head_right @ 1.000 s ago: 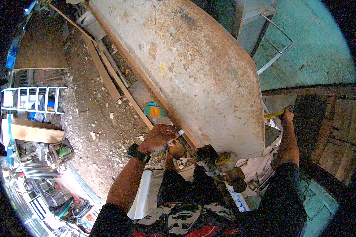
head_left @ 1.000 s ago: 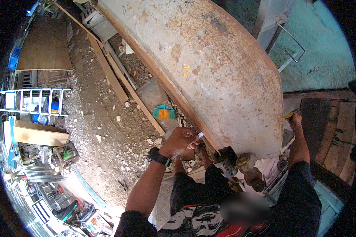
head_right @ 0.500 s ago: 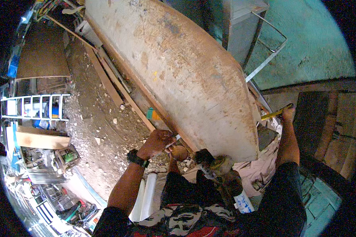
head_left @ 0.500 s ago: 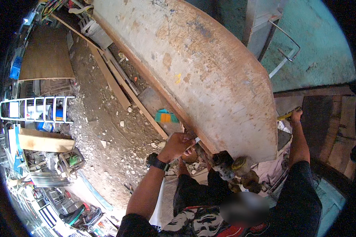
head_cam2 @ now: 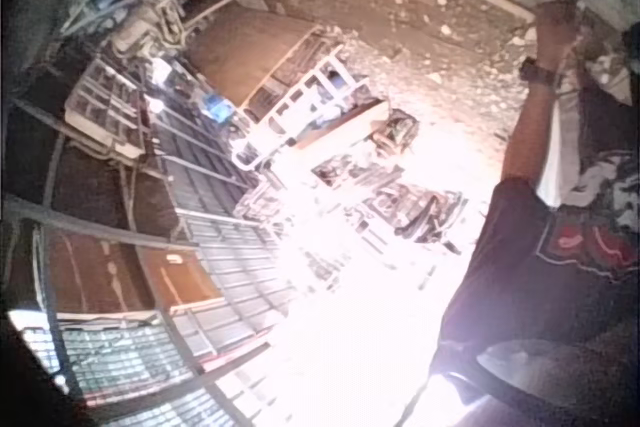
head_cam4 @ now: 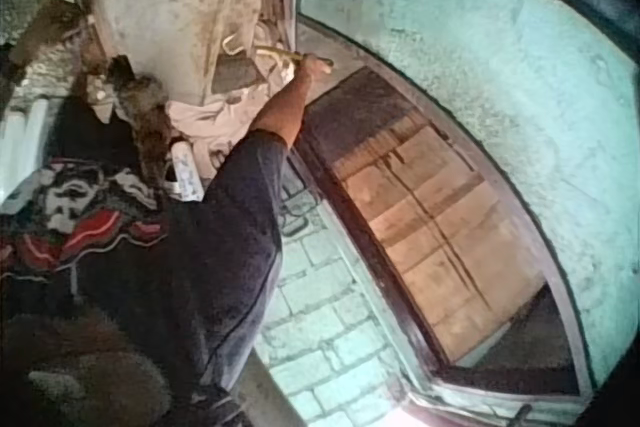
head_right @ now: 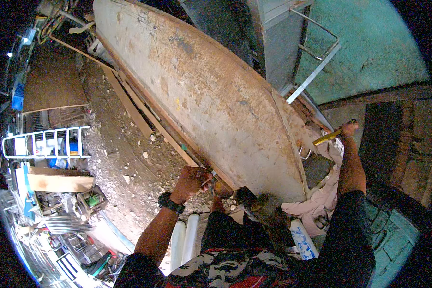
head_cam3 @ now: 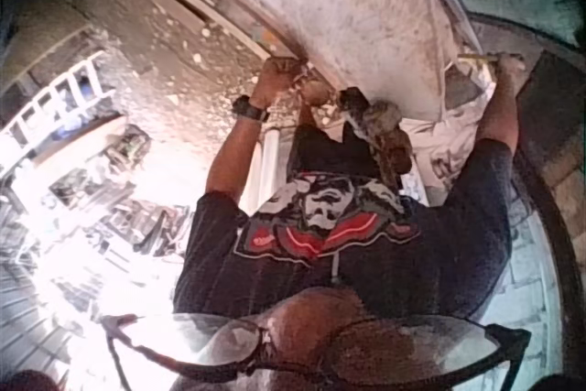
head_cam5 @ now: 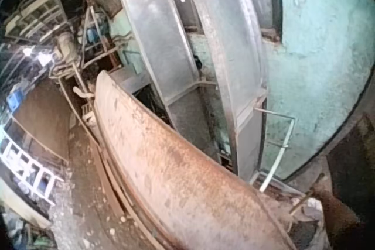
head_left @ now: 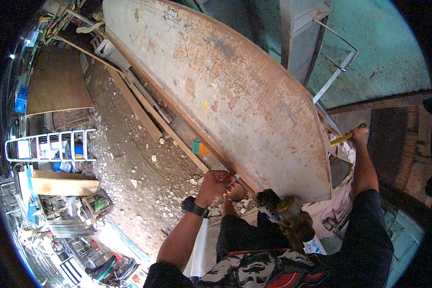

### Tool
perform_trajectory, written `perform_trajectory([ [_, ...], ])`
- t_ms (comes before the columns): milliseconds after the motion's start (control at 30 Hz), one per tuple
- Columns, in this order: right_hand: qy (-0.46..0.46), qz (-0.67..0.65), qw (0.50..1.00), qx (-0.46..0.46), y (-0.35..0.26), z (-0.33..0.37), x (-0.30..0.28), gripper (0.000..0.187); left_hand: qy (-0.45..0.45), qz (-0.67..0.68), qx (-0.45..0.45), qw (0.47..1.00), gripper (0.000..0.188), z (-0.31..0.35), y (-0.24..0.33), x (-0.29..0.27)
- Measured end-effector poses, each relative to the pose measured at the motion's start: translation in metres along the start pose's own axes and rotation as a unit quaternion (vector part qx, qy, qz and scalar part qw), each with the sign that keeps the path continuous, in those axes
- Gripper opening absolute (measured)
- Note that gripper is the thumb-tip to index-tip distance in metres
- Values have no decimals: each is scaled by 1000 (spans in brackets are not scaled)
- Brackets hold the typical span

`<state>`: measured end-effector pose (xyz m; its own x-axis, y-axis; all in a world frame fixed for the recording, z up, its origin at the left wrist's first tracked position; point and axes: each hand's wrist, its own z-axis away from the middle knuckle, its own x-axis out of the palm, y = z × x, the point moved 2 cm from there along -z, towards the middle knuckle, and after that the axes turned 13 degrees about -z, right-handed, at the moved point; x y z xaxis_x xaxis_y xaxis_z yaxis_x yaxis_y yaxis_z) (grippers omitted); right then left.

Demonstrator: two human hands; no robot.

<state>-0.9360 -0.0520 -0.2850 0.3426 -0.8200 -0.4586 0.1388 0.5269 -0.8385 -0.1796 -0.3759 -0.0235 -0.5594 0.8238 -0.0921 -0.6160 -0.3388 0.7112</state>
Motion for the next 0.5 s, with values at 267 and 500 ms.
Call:
perform_trajectory([
  [267, 3, -107, 994, 31, -32, 75, 83, 49, 40, -11, -46, 998, 21, 7, -3, 10],
  [500, -8, -51, 995, 87, -43, 82, 82, 58, 46, -30, -29, 998, 21, 9, -8, 9],
])
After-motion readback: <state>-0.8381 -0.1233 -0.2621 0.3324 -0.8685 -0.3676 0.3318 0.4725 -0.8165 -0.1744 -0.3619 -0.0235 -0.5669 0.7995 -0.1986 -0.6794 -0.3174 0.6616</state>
